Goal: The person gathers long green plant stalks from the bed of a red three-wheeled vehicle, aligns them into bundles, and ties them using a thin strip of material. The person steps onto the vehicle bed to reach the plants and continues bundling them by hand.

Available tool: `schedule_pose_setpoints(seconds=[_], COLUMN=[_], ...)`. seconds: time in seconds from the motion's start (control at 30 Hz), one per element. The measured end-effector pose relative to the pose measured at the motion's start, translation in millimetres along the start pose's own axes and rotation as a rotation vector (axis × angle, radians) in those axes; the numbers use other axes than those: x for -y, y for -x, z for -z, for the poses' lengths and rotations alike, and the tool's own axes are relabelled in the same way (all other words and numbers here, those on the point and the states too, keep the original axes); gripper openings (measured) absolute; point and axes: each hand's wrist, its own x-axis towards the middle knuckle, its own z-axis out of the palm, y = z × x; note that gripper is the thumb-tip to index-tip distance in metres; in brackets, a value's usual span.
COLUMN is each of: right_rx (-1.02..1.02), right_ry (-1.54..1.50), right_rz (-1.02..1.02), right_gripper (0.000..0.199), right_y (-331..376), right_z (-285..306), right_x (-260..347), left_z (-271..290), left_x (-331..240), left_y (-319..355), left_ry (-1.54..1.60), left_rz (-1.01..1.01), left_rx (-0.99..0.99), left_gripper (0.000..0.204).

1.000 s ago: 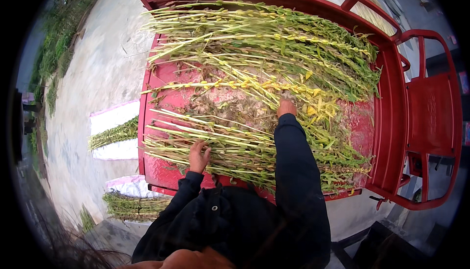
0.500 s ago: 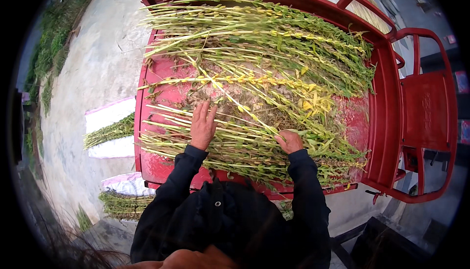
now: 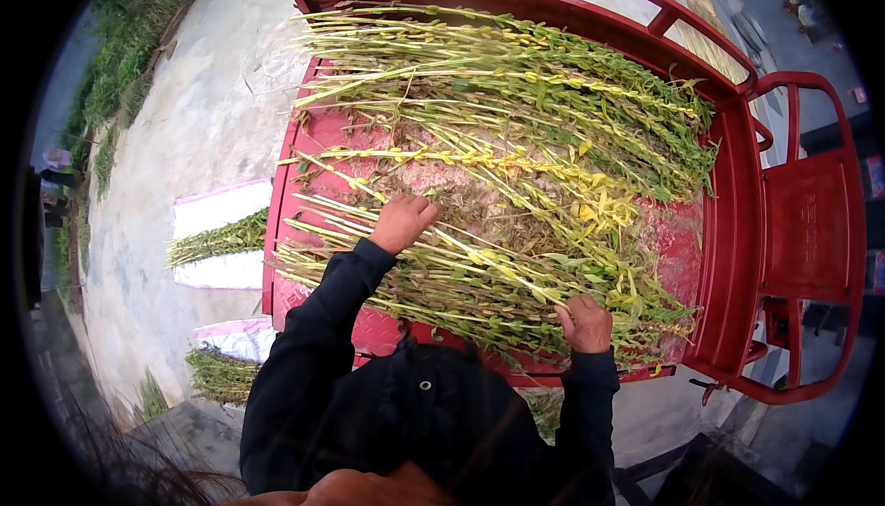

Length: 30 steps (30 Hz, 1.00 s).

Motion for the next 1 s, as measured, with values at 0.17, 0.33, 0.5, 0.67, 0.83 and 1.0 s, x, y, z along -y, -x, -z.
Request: schedule_pose_setpoints(seconds=[0.17, 0.33, 0.5, 0.67, 0.83, 1.0], right_rx=[-0.123, -0.03, 0.373, 0.236, 0.328, 0.463], right_ry=[0.251, 0.209, 0.228, -0.044, 0.268, 0.492], right_rz=[0.021, -0.037, -0.215, -0.223, -0.275, -0.31], right_gripper=[0.023, 0.022, 0.031, 0.031, 0.047, 0.062], right_y=[9.4, 16.4, 26.4, -115.8, -247.5, -284.9], right_z=[23.4, -20.3, -112.4, -113.6, -177.2, -221.1], right_x=[10.1, -8.2, -82.4, -67.9, -80.6, -77.6], left_z=[5.4, -51.8, -106.3, -103.0, -95.7, -70.3], left_x=[-33.2, -43.7, -66.5, -66.8, -59.4, -56.2], left_y=[27.3, 62.8, 84.7, 90.9, 92.5, 108.9], left_ry=[0.108, 0.122, 0.158, 0.215, 0.301, 0.165], left_rz=[0.081, 0.185, 0.263, 0.359, 0.363, 0.376], left_rx=[-0.08, 0.115, 0.249, 0.204, 0.151, 0.328], left_gripper=[0.015, 0.025, 0.044, 0.039, 0.044, 0.065])
